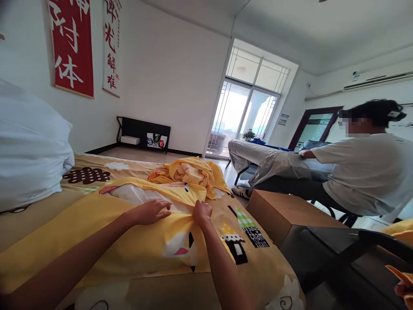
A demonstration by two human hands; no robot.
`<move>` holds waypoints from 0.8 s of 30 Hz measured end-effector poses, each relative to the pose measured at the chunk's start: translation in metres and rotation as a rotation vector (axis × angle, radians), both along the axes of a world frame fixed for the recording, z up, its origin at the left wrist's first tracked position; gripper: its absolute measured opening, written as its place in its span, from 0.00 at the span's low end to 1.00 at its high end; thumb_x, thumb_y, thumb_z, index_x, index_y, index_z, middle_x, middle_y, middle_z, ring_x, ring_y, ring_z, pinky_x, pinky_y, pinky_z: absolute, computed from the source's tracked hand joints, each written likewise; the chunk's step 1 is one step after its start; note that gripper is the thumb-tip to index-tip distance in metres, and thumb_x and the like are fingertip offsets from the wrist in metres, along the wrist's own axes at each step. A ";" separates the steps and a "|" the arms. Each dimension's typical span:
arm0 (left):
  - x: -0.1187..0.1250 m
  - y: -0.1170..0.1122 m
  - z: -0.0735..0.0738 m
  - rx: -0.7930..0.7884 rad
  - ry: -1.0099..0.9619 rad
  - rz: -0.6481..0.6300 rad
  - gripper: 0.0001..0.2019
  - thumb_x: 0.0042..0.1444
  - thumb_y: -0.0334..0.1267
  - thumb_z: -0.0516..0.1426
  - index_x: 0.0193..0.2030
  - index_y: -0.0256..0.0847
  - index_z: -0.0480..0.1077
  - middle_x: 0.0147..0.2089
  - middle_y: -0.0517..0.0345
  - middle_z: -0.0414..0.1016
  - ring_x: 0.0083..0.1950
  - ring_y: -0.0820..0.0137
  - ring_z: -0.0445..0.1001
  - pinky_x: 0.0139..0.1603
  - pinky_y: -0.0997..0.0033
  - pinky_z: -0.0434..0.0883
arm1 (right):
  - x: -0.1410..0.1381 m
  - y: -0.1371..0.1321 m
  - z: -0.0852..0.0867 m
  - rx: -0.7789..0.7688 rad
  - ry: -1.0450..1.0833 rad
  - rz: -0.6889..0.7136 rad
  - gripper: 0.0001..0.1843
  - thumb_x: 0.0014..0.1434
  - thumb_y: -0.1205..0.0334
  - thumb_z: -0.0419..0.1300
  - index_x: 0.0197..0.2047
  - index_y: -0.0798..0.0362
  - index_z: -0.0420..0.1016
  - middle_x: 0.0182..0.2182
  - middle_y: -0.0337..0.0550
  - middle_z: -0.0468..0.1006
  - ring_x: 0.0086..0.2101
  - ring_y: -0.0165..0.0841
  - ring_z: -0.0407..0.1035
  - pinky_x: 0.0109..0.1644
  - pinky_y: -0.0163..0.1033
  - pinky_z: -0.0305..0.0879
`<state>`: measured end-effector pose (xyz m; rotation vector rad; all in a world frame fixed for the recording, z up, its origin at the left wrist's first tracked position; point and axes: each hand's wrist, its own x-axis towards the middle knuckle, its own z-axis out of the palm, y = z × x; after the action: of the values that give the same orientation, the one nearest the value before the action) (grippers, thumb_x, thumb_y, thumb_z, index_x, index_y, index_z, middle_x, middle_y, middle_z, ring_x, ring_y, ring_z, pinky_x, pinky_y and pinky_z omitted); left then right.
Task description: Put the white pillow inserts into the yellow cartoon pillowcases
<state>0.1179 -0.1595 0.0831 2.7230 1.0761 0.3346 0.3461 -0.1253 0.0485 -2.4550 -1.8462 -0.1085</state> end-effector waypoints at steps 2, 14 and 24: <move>0.002 0.006 -0.007 -0.033 0.013 -0.009 0.19 0.64 0.48 0.44 0.51 0.40 0.68 0.57 0.48 0.73 0.58 0.60 0.70 0.58 0.64 0.64 | 0.001 0.000 -0.009 -0.014 0.008 0.013 0.13 0.64 0.60 0.57 0.47 0.57 0.75 0.44 0.50 0.78 0.44 0.37 0.73 0.46 0.44 0.69; 0.028 0.032 -0.011 -0.092 0.203 0.204 0.30 0.64 0.56 0.35 0.45 0.41 0.72 0.45 0.42 0.78 0.47 0.53 0.76 0.46 0.56 0.69 | -0.008 0.059 0.042 0.432 0.071 0.117 0.15 0.58 0.70 0.51 0.44 0.53 0.75 0.45 0.49 0.76 0.49 0.39 0.67 0.47 0.39 0.59; 0.100 0.101 -0.018 -0.007 0.362 0.279 0.13 0.51 0.33 0.56 0.42 0.33 0.76 0.43 0.35 0.78 0.45 0.47 0.77 0.45 0.51 0.71 | 0.040 0.091 0.006 0.482 0.400 0.145 0.13 0.53 0.71 0.54 0.38 0.50 0.77 0.37 0.40 0.79 0.39 0.32 0.71 0.36 0.34 0.55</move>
<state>0.2180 -0.0582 0.0652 2.6900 1.5505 -0.1323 0.3857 -0.0346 0.0549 -1.8557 -1.5898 -0.0422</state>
